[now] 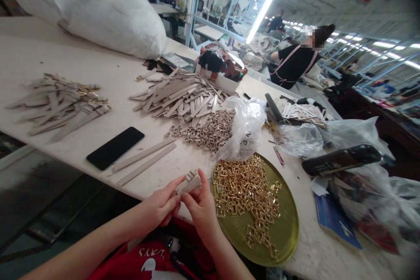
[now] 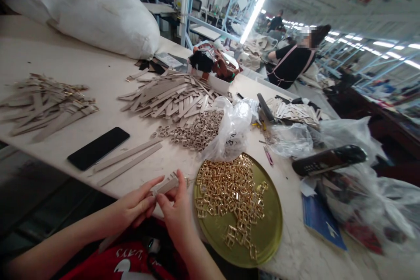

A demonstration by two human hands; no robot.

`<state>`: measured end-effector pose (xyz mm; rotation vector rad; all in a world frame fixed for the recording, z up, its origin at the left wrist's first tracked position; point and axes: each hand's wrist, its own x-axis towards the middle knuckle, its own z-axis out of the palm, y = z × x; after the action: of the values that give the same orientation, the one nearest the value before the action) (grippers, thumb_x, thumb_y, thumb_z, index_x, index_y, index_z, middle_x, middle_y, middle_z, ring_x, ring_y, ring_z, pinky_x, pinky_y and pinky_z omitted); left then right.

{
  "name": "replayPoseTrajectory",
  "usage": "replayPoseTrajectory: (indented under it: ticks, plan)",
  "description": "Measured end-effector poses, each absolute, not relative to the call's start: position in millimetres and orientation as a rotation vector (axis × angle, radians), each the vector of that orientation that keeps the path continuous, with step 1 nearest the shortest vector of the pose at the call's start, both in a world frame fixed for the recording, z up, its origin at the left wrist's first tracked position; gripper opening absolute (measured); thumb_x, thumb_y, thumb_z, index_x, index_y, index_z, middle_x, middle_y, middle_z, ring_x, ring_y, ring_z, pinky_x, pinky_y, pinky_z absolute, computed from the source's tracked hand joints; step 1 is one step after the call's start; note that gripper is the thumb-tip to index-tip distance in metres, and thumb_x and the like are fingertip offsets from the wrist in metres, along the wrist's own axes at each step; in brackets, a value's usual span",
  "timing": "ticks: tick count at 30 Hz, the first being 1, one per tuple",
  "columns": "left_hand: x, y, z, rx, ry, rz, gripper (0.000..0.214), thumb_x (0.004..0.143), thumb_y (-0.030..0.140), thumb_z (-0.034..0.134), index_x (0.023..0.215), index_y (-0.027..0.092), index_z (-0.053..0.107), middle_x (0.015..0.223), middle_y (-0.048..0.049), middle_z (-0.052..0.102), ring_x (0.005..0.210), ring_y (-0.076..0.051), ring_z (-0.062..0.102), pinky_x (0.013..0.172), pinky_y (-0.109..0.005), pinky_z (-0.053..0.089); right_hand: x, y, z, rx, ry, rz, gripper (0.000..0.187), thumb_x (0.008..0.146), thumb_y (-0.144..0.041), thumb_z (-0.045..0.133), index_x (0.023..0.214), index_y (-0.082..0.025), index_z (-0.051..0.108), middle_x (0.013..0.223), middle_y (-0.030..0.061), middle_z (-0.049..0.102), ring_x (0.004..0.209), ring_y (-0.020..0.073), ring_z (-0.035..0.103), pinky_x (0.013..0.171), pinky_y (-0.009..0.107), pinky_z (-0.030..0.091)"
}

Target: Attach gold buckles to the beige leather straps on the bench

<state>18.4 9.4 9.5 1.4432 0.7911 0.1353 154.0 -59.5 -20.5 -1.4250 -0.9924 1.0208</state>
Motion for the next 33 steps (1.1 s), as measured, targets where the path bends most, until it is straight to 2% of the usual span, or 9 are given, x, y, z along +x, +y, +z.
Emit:
replayPoseTrajectory:
  ticks: [2,4,5,10,13,15,21,28,33]
  plan:
    - [20.9,14.8,11.1,1.349,0.773,0.128,0.056,0.081,0.049,0.036,0.126,0.016,0.031,0.051,0.0079,0.039,0.04,-0.008,0.034,0.039,-0.018,0.024,178.8,-56.7,-18.4,-1.532,-1.17,0.862,0.055,0.081,-0.024,0.05,0.13,-0.02,0.028,0.083,0.0026,0.062,0.074,0.0157,0.059,0.068,0.03,0.047]
    - [23.2,20.3,13.3,1.282,0.805,0.151,0.048,0.077,0.054,0.04,0.104,0.015,0.046,0.049,0.0089,0.034,0.039,-0.006,0.028,0.037,-0.018,0.019,213.5,-50.5,-16.7,-1.786,-1.344,0.544,0.028,0.082,-0.025,0.048,0.109,-0.02,0.052,0.095,0.0066,0.058,0.079,0.0168,0.057,0.072,0.031,0.045]
    - [24.5,22.2,14.0,1.262,0.834,0.173,0.044,0.075,0.055,0.042,0.093,0.016,0.048,0.047,0.0094,0.032,0.039,-0.006,0.025,0.037,-0.018,0.017,231.3,-46.6,-16.6,-1.937,-1.408,0.392,0.023,0.081,-0.023,0.048,0.102,-0.019,0.056,0.097,0.008,0.056,0.081,0.0181,0.055,0.074,0.033,0.043]
    - [30.0,20.3,9.1,1.244,0.919,0.253,0.034,0.072,0.052,0.043,0.074,0.018,0.042,0.045,0.0105,0.027,0.041,-0.006,0.022,0.038,-0.018,0.016,281.7,-31.8,-24.3,-2.195,-1.638,0.242,0.009,0.075,-0.012,0.053,0.072,-0.017,0.06,0.077,0.005,0.055,0.074,0.0176,0.052,0.071,0.029,0.039]
    - [28.2,15.3,4.8,1.301,0.917,0.272,0.031,0.074,0.049,0.04,0.073,0.018,0.042,0.045,0.0104,0.028,0.04,-0.006,0.023,0.039,-0.018,0.018,278.0,-33.7,-25.2,-2.152,-1.64,0.232,0.013,0.078,-0.014,0.049,0.07,-0.017,0.058,0.076,0.0047,0.056,0.073,0.0168,0.052,0.069,0.028,0.038]
    - [27.1,13.0,4.4,1.361,0.913,0.288,0.03,0.076,0.047,0.04,0.073,0.018,0.044,0.046,0.0097,0.03,0.042,-0.007,0.027,0.041,-0.018,0.021,267.4,-38.1,-20.9,-2.067,-1.544,0.342,0.012,0.08,-0.02,0.048,0.072,-0.017,0.058,0.075,0.0039,0.057,0.072,0.0167,0.052,0.067,0.028,0.038]
    - [35.4,7.5,15.7,1.46,0.878,0.403,0.031,0.073,0.044,0.051,0.084,0.015,0.052,0.064,0.0045,0.048,0.058,-0.01,0.041,0.051,-0.019,0.031,211.0,-51.4,4.5,-1.474,-0.899,1.183,0.019,0.07,-0.035,0.061,0.077,-0.019,0.055,0.06,-0.0041,0.052,0.052,0.01,0.045,0.049,0.022,0.033]
    - [28.2,-2.0,29.3,1.387,0.874,0.405,0.02,0.069,0.034,0.052,0.072,0.014,0.053,0.059,0.0045,0.05,0.057,-0.01,0.042,0.054,-0.02,0.032,169.9,-63.9,16.4,-1.178,-0.736,1.448,0.015,0.068,-0.027,0.066,0.078,-0.019,0.059,0.066,-0.0034,0.054,0.053,0.0066,0.042,0.049,0.019,0.033]
    - [20.8,-4.9,30.7,1.349,0.909,0.393,0.016,0.07,0.029,0.05,0.074,0.014,0.054,0.056,0.0065,0.048,0.051,-0.008,0.038,0.05,-0.019,0.029,162.9,-68.5,16.7,-1.014,-0.535,1.607,0.029,0.061,-0.021,0.072,0.087,-0.021,0.06,0.077,-0.0025,0.056,0.057,0.0063,0.043,0.049,0.017,0.033]
